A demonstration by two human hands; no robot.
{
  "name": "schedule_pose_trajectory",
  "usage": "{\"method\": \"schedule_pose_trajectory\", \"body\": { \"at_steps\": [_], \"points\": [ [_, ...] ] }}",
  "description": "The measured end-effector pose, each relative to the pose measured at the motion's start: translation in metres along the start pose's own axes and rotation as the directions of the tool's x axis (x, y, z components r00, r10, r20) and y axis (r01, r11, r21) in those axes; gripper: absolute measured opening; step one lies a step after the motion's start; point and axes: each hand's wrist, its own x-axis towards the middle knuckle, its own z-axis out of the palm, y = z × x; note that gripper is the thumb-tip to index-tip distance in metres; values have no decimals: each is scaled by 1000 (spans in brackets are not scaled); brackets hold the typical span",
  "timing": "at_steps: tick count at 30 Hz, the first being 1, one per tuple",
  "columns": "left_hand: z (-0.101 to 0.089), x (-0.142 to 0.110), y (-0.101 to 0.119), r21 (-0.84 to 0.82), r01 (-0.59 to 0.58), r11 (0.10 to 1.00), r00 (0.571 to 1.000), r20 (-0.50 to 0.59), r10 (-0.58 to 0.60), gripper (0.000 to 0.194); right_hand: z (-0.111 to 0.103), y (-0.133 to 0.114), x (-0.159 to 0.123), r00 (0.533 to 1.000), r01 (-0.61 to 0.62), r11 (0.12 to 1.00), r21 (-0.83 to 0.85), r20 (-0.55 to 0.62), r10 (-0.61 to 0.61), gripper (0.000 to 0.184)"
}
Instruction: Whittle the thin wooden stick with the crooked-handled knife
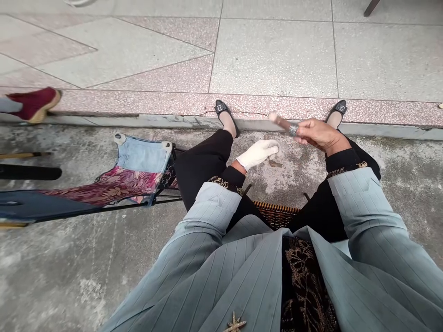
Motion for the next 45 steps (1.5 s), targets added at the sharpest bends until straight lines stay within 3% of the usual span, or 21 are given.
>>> {"method": "schedule_pose_trajectory", "body": {
  "at_steps": [2,4,6,8,10,11,12,14,15,16,18,19,22,25,31,35,38,41,43,45],
  "points": [
    [3,-2,5,32,16,999,999,50,-18,28,-2,4,4,971,3,1000,18,-238,1,48],
    [5,-3,8,76,25,997,997,74,-31,25,-1,10,10,933,-130,985,-116,-349,82,47],
    [5,-5,10,135,14,991,998,63,-23,24,0,15,15,907,-292,899,-326,-392,152,43],
    [2,-6,9,203,-3,979,999,33,-3,23,4,17,17,909,-385,771,-507,-353,222,37],
    [-3,-8,7,239,-19,971,1000,15,16,24,8,16,15,922,-369,704,-607,-146,358,35],
    [-5,-8,6,237,-23,971,1000,20,19,25,11,15,13,900,-328,715,-618,27,436,36],
    [-6,-9,4,225,-25,974,999,25,20,26,14,13,11,849,-276,753,-598,215,482,37],
    [-6,-10,1,173,-24,985,999,26,20,27,19,9,5,751,-175,863,-473,503,428,41],
    [-4,-11,-1,128,-16,992,1000,10,15,28,21,7,2,759,-135,910,-392,549,350,41],
    [-2,-11,-3,73,-4,997,1000,-16,5,28,23,5,0,812,-98,944,-315,523,259,41],
    [6,-12,-7,-40,26,999,999,-46,-28,29,25,5,-4,952,-20,983,-183,298,75,40],
    [10,-13,-8,-82,41,996,998,-43,-44,30,25,7,-5,990,10,990,-139,142,10,40],
    [22,-18,-12,-10,20,1000,1000,2,-20,31,28,16,-5,980,-17,987,-158,-196,-15,41],
    [28,-25,-14,275,4,962,1000,-22,2,29,31,27,-4,953,-160,940,-301,-296,67,41],
    [36,-41,-8,584,42,811,995,-94,17,31,42,27,-15,936,-228,867,-443,-346,69,40],
    [44,-50,3,750,-6,661,995,-58,75,33,54,13,-25,924,-297,701,-649,-380,41,32],
    [42,-54,16,818,-70,572,989,-20,150,34,62,2,-37,941,-337,592,-732,-290,176,32],
    [33,-55,31,743,-222,631,967,86,240,30,67,-13,-59,946,-229,660,-716,-4,324,32],
    [27,-54,39,581,-286,762,955,106,277,28,68,-25,-77,937,-129,747,-652,168,308,35],
    [24,-54,44,382,-270,884,960,36,278,28,69,-35,-92,961,-63,820,-569,188,204,40]
  ]
}}
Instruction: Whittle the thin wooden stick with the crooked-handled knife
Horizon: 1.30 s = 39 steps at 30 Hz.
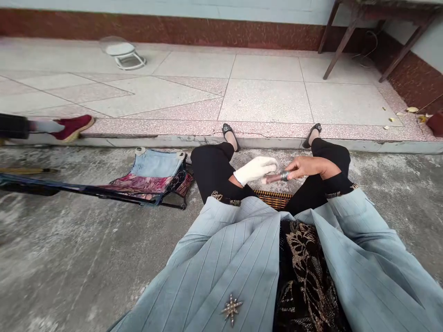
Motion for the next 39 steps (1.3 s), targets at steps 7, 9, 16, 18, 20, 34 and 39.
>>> {"method": "schedule_pose_trajectory", "body": {
  "at_steps": [7,9,16,18,20,34,39],
  "points": [
    [21,-2,7,-65,103,993,992,-70,-107,30,11,-3,4,817,188,926,326,-575,36,41],
    [28,-5,11,82,63,995,996,-65,-58,29,13,4,11,774,145,934,327,-625,99,41],
    [23,-7,36,428,22,904,998,47,-47,29,16,15,3,676,-284,957,-62,-721,153,36],
    [12,-3,39,404,12,914,1000,21,-22,24,19,12,-2,745,-346,922,-172,-649,158,31],
    [-1,1,39,262,-3,965,1000,2,2,21,21,8,-8,887,-260,939,-224,-439,141,29],
    [44,2,19,-178,110,978,994,18,-108,32,26,-2,-4,693,101,988,121,-721,18,42],
    [40,-3,8,172,71,983,997,-3,-72,31,25,-2,-7,592,-250,963,-102,-803,69,35]
  ]
}}
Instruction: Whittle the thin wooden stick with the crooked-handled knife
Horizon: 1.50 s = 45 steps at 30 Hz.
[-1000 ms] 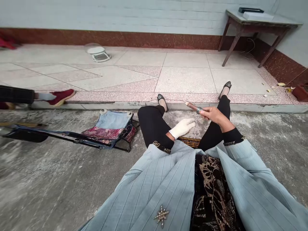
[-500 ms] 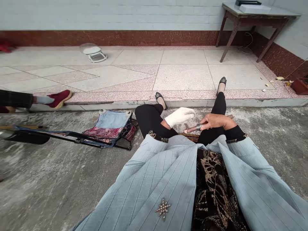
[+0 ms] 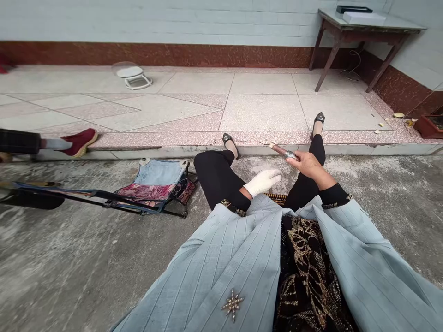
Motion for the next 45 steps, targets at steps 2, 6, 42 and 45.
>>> {"method": "schedule_pose_trajectory", "body": {
  "at_steps": [2,6,42,45],
  "points": [
    [1,-1,-9,76,14,997,1000,-7,-13,31,-4,-2,-2,999,-36,992,-118,-16,34,34],
    [4,-6,-13,251,-36,967,999,33,28,33,-6,-4,-7,995,-89,954,-285,-68,72,33],
    [-26,-2,26,161,-124,979,992,44,118,31,6,7,-10,964,11,914,-406,247,98,35],
    [-36,0,23,134,-122,983,992,35,118,31,13,6,-13,861,246,931,-270,502,-82,30]
  ]
}}
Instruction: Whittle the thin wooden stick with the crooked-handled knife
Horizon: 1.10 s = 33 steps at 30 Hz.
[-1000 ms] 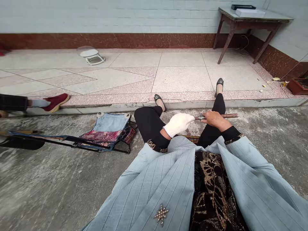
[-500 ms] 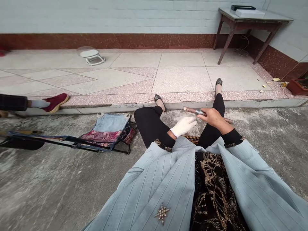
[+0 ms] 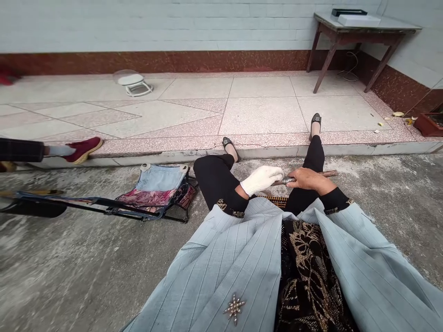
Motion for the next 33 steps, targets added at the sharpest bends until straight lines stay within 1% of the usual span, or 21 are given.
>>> {"method": "schedule_pose_trajectory", "body": {
  "at_steps": [2,4,6,9,11,12,13,14,15,16,18,20,21,22,24,26,28,29,31,32,33],
  "points": [
    [-4,1,-5,-56,29,998,999,-38,-31,30,1,-1,-1,989,140,986,95,36,-144,27],
    [-5,1,-10,-124,61,990,994,-87,-72,28,-2,0,-3,975,212,956,203,23,-221,27],
    [-2,2,-16,-200,67,978,990,-105,-89,27,-6,0,-6,964,256,926,277,1,-266,27],
    [10,5,-22,-418,74,906,992,-61,-109,27,-13,-2,-9,956,289,892,348,-49,-290,27],
    [23,6,-23,-566,135,813,985,-11,-172,31,-18,-3,-10,958,288,851,440,-128,-258,30],
    [28,6,-23,-586,179,790,975,-1,-221,33,-20,-3,-10,959,283,825,488,-173,-227,33],
    [33,6,-22,-582,224,782,968,39,-249,35,-22,-2,-9,959,274,807,523,-216,-186,35],
    [37,6,-21,-558,246,793,967,80,-244,36,-24,-1,-8,958,254,806,535,-252,-135,37],
    [39,6,-19,-513,245,822,969,112,-219,37,-25,0,-7,957,218,828,517,-280,-77,37],
    [39,5,-16,-458,216,862,976,131,-175,37,-26,2,-6,954,159,866,474,-299,-11,37],
    [37,3,-10,-329,117,937,990,113,-84,34,-26,6,-3,938,-2,935,354,-323,124,35],
    [31,2,-5,-186,48,981,996,86,-33,32,-23,10,-1,916,-140,956,259,-331,224,35],
    [28,1,-3,-114,35,993,996,82,-25,32,-21,12,1,909,-186,955,230,-328,256,35],
    [24,0,-1,-42,27,999,996,86,-23,32,-18,14,2,908,-218,954,205,-315,276,35],
    [17,-2,1,88,3,996,996,90,-11,31,-12,16,4,924,-259,956,141,-251,287,35],
    [9,-2,0,147,-19,989,997,80,7,29,-7,16,4,962,-226,971,82,-137,235,32],
    [3,-1,-5,116,-26,993,997,72,18,27,-4,14,3,996,-82,989,125,29,79,28],
    [1,0,-8,69,-24,997,997,69,19,26,-4,13,2,993,1,980,199,112,-24,28],
    [1,3,-15,-64,-17,998,998,59,20,27,-6,9,-3,949,115,911,396,228,-218,28],
    [4,5,-18,-138,-13,990,998,59,21,28,-8,6,-5,926,145,863,484,241,-291,29],
    [8,7,-20,-210,-1,978,999,52,12,29,-10,4,-8,916,168,813,557,216,-337,30]
  ]
}}
